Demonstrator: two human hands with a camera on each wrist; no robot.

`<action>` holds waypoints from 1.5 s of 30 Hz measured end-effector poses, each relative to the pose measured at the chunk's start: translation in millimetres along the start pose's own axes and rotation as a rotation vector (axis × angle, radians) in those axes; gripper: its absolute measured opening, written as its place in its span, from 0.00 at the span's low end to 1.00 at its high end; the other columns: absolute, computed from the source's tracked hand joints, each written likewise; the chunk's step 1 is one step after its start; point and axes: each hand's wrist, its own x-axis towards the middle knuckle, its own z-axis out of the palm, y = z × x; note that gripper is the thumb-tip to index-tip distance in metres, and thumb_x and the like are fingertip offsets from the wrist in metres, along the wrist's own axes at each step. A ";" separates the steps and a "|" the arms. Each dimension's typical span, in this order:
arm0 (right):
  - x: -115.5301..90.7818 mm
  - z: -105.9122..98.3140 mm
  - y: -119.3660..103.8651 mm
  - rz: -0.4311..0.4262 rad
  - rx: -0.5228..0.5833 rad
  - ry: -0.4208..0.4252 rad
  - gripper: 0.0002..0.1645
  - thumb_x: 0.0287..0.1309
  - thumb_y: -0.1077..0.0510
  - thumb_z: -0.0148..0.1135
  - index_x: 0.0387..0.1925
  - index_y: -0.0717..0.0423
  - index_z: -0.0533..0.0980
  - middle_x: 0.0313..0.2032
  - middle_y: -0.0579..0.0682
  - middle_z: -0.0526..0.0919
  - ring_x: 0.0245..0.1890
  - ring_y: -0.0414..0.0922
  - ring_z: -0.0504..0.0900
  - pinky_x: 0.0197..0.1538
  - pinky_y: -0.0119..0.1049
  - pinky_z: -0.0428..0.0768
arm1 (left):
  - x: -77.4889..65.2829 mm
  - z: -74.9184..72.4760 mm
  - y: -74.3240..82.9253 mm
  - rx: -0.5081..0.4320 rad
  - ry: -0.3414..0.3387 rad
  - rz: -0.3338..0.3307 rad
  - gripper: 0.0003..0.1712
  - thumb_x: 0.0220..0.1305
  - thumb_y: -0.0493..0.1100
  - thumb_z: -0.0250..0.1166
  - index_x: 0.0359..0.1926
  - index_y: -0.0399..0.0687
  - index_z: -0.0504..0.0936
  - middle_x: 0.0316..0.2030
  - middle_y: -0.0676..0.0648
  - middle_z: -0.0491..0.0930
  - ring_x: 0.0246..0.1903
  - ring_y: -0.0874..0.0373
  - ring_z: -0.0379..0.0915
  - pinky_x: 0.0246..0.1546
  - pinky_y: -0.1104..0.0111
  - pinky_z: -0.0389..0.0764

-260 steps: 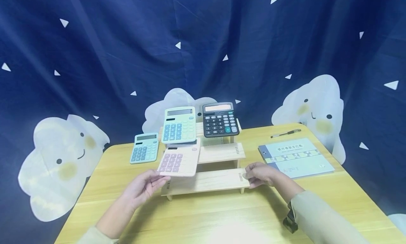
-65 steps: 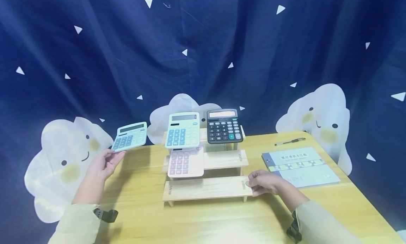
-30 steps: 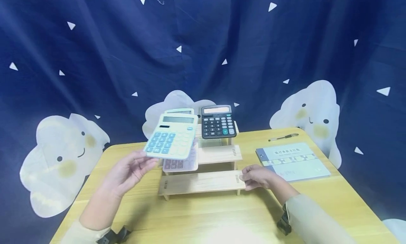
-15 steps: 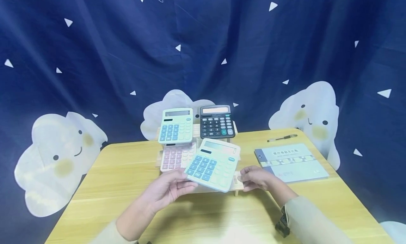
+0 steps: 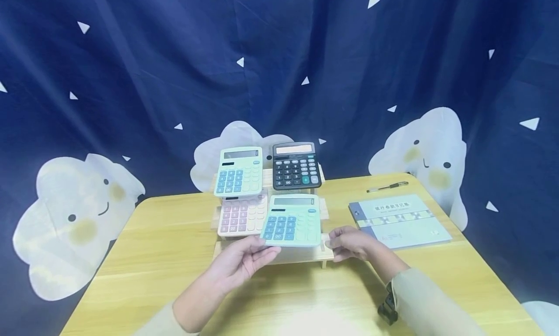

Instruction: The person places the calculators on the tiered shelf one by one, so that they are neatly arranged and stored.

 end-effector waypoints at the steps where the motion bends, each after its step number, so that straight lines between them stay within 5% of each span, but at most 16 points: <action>1: 0.0 -0.1 0.2 -0.002 0.002 -0.005 0.11 0.56 0.66 0.56 0.40 0.68 0.68 0.32 0.56 0.79 0.29 0.46 0.81 0.35 0.37 0.87 | 1.2 0.1 -0.5 -0.004 0.007 0.007 0.21 0.63 0.28 0.49 0.56 0.23 0.61 0.41 0.33 0.81 0.42 0.48 0.81 0.54 0.62 0.78; 8: 0.4 -1.4 1.0 -0.012 -0.018 -0.006 0.08 0.58 0.64 0.57 0.36 0.64 0.68 0.28 0.52 0.75 0.28 0.43 0.77 0.35 0.36 0.87 | 16.1 7.2 -2.5 -0.016 0.068 0.033 0.20 0.63 0.27 0.50 0.55 0.23 0.63 0.42 0.32 0.80 0.49 0.41 0.77 0.53 0.61 0.79; 13: 0.1 -2.1 1.2 -0.013 -0.011 -0.005 0.15 0.58 0.64 0.57 0.44 0.71 0.68 0.31 0.54 0.78 0.30 0.44 0.79 0.37 0.38 0.87 | 27.0 17.3 -6.7 -0.003 0.121 0.040 0.18 0.62 0.27 0.51 0.54 0.22 0.66 0.41 0.32 0.80 0.52 0.38 0.73 0.51 0.61 0.81; 28: 1.2 -3.8 1.8 -0.011 0.005 0.018 0.11 0.57 0.64 0.58 0.39 0.64 0.67 0.27 0.49 0.71 0.27 0.42 0.74 0.36 0.38 0.87 | 21.9 16.2 -3.9 0.051 0.158 0.067 0.22 0.62 0.27 0.50 0.57 0.22 0.63 0.41 0.31 0.80 0.43 0.45 0.81 0.51 0.62 0.81; 38: 0.7 -4.1 0.9 -0.013 0.011 -0.009 0.10 0.57 0.64 0.58 0.39 0.64 0.67 0.27 0.50 0.73 0.27 0.42 0.76 0.35 0.36 0.87 | 35.8 21.0 -5.3 0.042 0.197 0.067 0.20 0.63 0.27 0.51 0.55 0.22 0.65 0.46 0.28 0.77 0.45 0.45 0.80 0.50 0.63 0.81; 45: -0.7 -2.3 -0.3 -0.019 0.004 -0.035 0.10 0.58 0.64 0.56 0.39 0.65 0.66 0.27 0.51 0.76 0.26 0.42 0.78 0.34 0.35 0.86 | 37.8 20.9 -7.7 0.137 0.196 0.069 0.24 0.68 0.30 0.47 0.62 0.24 0.58 0.51 0.26 0.73 0.51 0.41 0.76 0.50 0.63 0.82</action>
